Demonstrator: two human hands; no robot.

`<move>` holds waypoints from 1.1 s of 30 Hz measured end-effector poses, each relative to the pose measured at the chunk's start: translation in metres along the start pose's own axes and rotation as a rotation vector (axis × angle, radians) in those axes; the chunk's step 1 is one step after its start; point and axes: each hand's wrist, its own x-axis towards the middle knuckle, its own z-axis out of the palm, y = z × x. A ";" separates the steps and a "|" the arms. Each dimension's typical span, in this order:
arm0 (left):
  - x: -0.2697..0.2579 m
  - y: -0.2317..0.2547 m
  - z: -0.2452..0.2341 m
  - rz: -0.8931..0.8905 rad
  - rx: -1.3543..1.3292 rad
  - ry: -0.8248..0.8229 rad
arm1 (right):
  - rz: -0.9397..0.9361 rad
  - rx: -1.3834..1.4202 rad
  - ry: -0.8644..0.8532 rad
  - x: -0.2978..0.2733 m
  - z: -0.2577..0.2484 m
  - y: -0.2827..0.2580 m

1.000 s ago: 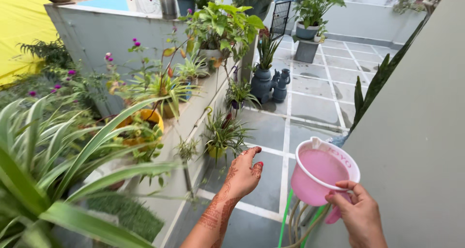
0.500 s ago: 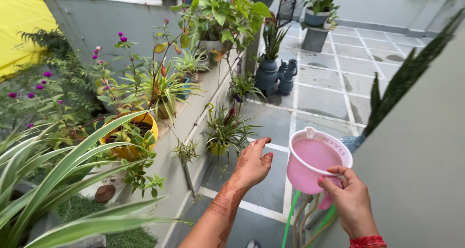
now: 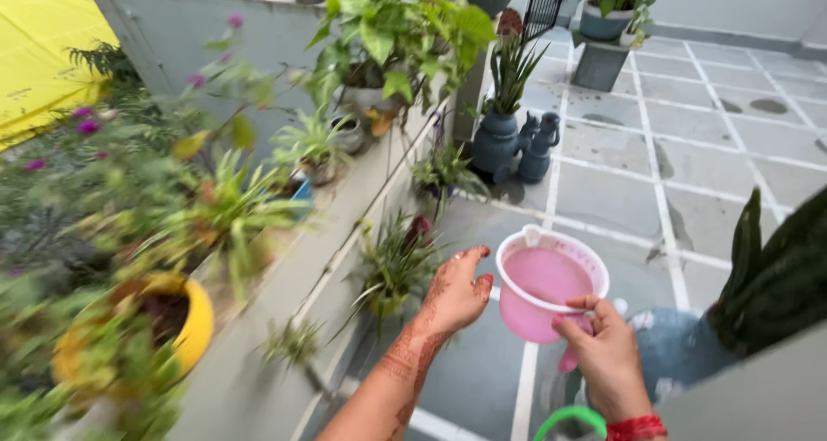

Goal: The person waters several potted plants on a balcony using a pink plastic pitcher. They pour water into the soil of various plants, refill the pitcher from a blue bucket, and move between different locations on the balcony to reach different pots.

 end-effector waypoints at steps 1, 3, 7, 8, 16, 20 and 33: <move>0.019 0.003 0.006 0.008 0.009 0.004 | -0.023 -0.011 -0.021 0.023 -0.001 -0.005; 0.054 0.005 0.016 0.009 0.002 0.001 | -0.022 -0.014 -0.004 0.058 -0.005 -0.018; 0.093 -0.006 0.034 0.014 -0.026 -0.010 | 0.024 -0.047 0.062 0.099 -0.008 -0.035; 0.103 -0.009 0.038 0.031 -0.024 -0.005 | 0.028 -0.032 0.056 0.106 -0.007 -0.036; 0.203 -0.030 0.089 0.016 -0.015 -0.127 | 0.060 -0.035 0.126 0.193 -0.024 -0.024; 0.277 -0.047 0.112 0.037 -0.029 -0.157 | 0.043 -0.012 0.170 0.258 -0.032 -0.030; 0.489 -0.100 0.137 -0.001 -0.097 -0.223 | 0.111 -0.020 0.436 0.454 -0.036 -0.058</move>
